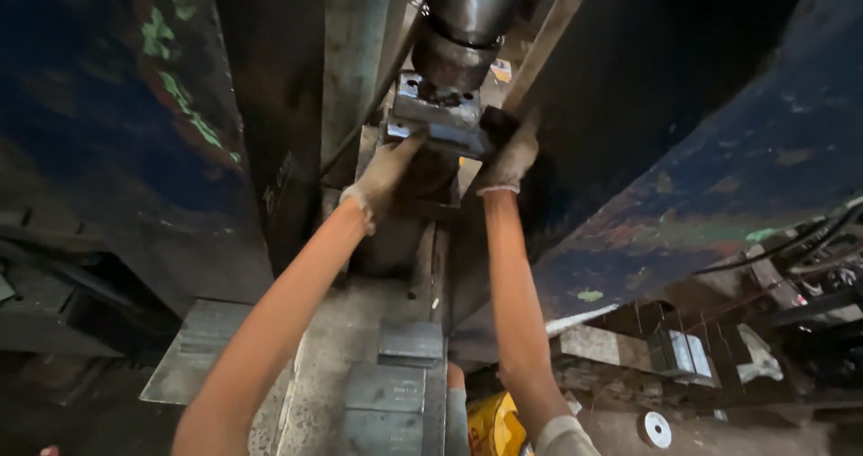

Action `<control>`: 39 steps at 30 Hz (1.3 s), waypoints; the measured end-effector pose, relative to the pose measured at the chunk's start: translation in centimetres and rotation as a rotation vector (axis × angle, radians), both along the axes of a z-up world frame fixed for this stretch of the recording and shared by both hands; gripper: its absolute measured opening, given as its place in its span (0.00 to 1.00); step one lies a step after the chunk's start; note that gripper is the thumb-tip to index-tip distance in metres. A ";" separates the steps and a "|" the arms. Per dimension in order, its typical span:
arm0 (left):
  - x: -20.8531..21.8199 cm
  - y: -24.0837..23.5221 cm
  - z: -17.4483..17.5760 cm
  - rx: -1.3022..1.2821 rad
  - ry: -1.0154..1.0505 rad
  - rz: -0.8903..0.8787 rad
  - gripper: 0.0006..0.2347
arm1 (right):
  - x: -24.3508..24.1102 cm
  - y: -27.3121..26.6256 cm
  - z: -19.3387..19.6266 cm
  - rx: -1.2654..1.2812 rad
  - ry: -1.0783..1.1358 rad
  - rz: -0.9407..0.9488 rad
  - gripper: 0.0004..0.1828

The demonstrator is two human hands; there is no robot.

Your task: Operating a metal press to shape or flatten metal blocks and plates.

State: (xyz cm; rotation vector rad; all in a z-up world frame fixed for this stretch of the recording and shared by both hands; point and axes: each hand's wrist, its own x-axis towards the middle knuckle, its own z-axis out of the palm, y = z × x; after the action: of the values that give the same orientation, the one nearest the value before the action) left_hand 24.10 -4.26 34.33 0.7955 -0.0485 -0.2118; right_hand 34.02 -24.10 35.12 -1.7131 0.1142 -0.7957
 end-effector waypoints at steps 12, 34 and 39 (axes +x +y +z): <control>-1.6 5.3 1.4 1.561 -0.616 0.567 0.19 | -3.4 1.6 0.5 -0.130 -0.081 0.319 0.22; 1.1 6.5 -0.8 1.704 -0.775 0.581 0.12 | -9.6 -0.5 4.7 -0.915 0.221 0.459 0.15; -9.9 7.7 -6.8 1.472 -0.640 0.648 0.15 | -24.9 -4.3 5.7 -0.963 -0.360 0.135 0.11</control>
State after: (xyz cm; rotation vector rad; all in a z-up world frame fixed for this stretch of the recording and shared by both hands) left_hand 14.19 3.39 27.53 2.2610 -0.2476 0.7401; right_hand 9.13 -28.40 40.84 -2.3799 -0.7330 -1.1386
